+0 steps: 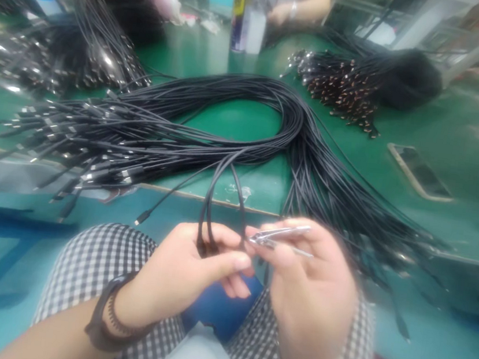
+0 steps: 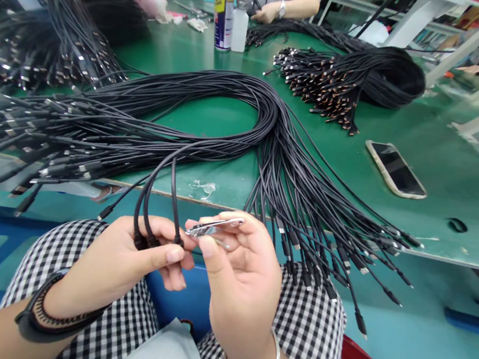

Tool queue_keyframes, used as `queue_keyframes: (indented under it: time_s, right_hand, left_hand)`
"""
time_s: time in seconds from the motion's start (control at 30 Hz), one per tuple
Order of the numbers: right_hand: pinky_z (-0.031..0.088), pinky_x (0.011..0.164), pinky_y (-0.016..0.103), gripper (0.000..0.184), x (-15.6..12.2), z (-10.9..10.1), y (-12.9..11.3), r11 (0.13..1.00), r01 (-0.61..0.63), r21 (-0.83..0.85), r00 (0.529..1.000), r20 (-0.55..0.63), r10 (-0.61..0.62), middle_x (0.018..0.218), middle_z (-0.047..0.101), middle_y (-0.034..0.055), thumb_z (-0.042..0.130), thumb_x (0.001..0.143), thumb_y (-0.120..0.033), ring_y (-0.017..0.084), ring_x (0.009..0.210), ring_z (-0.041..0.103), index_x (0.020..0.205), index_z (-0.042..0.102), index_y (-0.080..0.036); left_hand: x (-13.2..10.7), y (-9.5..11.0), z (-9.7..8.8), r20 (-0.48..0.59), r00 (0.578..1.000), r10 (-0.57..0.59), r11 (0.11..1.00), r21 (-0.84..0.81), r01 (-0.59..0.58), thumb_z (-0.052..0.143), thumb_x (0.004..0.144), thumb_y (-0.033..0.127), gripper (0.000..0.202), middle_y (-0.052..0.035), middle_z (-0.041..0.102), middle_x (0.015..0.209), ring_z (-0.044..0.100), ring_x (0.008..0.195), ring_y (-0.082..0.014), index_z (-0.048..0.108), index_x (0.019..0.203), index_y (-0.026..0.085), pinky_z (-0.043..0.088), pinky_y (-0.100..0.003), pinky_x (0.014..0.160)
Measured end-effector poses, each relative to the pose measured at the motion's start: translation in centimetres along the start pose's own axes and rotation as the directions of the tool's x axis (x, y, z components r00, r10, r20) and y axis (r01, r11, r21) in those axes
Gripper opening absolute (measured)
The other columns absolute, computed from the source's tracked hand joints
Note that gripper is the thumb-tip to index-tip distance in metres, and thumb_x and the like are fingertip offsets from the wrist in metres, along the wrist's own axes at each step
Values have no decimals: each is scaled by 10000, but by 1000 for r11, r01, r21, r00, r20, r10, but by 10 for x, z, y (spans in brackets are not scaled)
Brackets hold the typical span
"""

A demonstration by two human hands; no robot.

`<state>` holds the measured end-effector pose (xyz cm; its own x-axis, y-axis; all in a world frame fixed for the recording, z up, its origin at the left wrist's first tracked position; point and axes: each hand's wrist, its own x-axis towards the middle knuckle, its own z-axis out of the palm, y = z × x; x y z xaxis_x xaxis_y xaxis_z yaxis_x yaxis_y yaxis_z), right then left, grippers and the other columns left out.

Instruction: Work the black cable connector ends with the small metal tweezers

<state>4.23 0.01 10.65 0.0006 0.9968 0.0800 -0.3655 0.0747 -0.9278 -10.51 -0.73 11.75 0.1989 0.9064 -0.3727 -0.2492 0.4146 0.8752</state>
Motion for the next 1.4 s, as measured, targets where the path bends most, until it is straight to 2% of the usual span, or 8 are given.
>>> queue_keyframes:
  time_s: [0.13, 0.27, 0.4, 0.53, 0.67, 1.03, 1.3, 1.4]
  right_hand:
    - [627, 793, 332, 188, 3, 1, 1, 999, -1, 40, 1000, 9, 0, 974, 671, 17, 667, 853, -140, 223, 957, 707, 1008, 619, -236]
    - [619, 812, 350, 203, 5, -1, 1, 998, 43, 37, 999, -4, -42, 953, 677, 18, 679, 836, -150, 212, 921, 714, 1010, 623, -237]
    - [620, 804, 353, 215, 6, -2, 1, 999, 2, 54, 999, 49, -4, 955, 692, 18, 687, 828, -157, 218, 936, 714, 1012, 625, -249]
    - [626, 749, 294, 210, 5, -2, 0, 993, -63, 99, 995, 85, 54, 971, 695, 1, 656, 858, -138, 207, 950, 714, 1023, 621, -263]
    - [619, 779, 264, 241, 1, -1, -3, 997, -31, 76, 997, 72, 26, 973, 714, -3, 684, 842, -117, 183, 930, 720, 1030, 638, -261]
    - [590, 800, 155, 278, 1, -2, -9, 999, -12, -33, 996, 91, 15, 961, 755, -13, 708, 816, -70, 125, 902, 725, 1022, 651, -248]
    - [592, 734, 121, 209, 2, -3, -12, 992, -42, -117, 996, 70, 51, 931, 753, -27, 678, 852, -84, 104, 841, 728, 976, 664, -251]
    - [591, 697, 123, 196, 5, -4, -9, 993, -84, -82, 995, 44, 88, 910, 741, -24, 673, 857, -88, 96, 794, 724, 975, 652, -244]
  left_hand:
    - [1, 1, 1, -79, 997, -1, 998, -70, -5, 843, 655, 162, 286, -3, 726, 569, 693, 487, -153, 576, 760, 157, 562, -190, 479]
    - [1, 0, 1, -122, 992, 12, 993, -114, -26, 849, 656, 182, 362, -44, 757, 628, 709, 496, -189, 494, 728, 177, 551, -199, 432]
    - [0, 0, 1, -76, 997, 19, 989, -142, -29, 808, 712, 153, 247, -51, 780, 714, 739, 588, -195, 563, 748, 154, 591, -213, 506]
    - [-3, 3, 1, -9, 999, 47, 998, -47, -47, 711, 817, 131, 30, -25, 772, 682, 738, 621, -147, 690, 796, 130, 597, -176, 587]
    - [-4, 6, -1, 5, 998, 58, 998, 9, -58, 693, 838, 145, 48, -13, 773, 682, 737, 630, -139, 731, 809, 145, 595, -167, 598]
    - [-4, 6, 0, -12, 999, 45, 999, -20, -46, 706, 816, 119, 42, -38, 792, 775, 730, 606, -132, 738, 836, 138, 594, -172, 598]
    - [-5, 2, 0, -1, 999, 37, 999, 14, -37, 690, 831, 138, 49, -44, 790, 786, 734, 620, -143, 738, 842, 136, 601, -189, 602]
    - [-4, 1, 0, 11, 999, 45, 999, 29, -46, 676, 844, 145, 65, -32, 786, 777, 733, 628, -135, 741, 841, 146, 598, -180, 611]
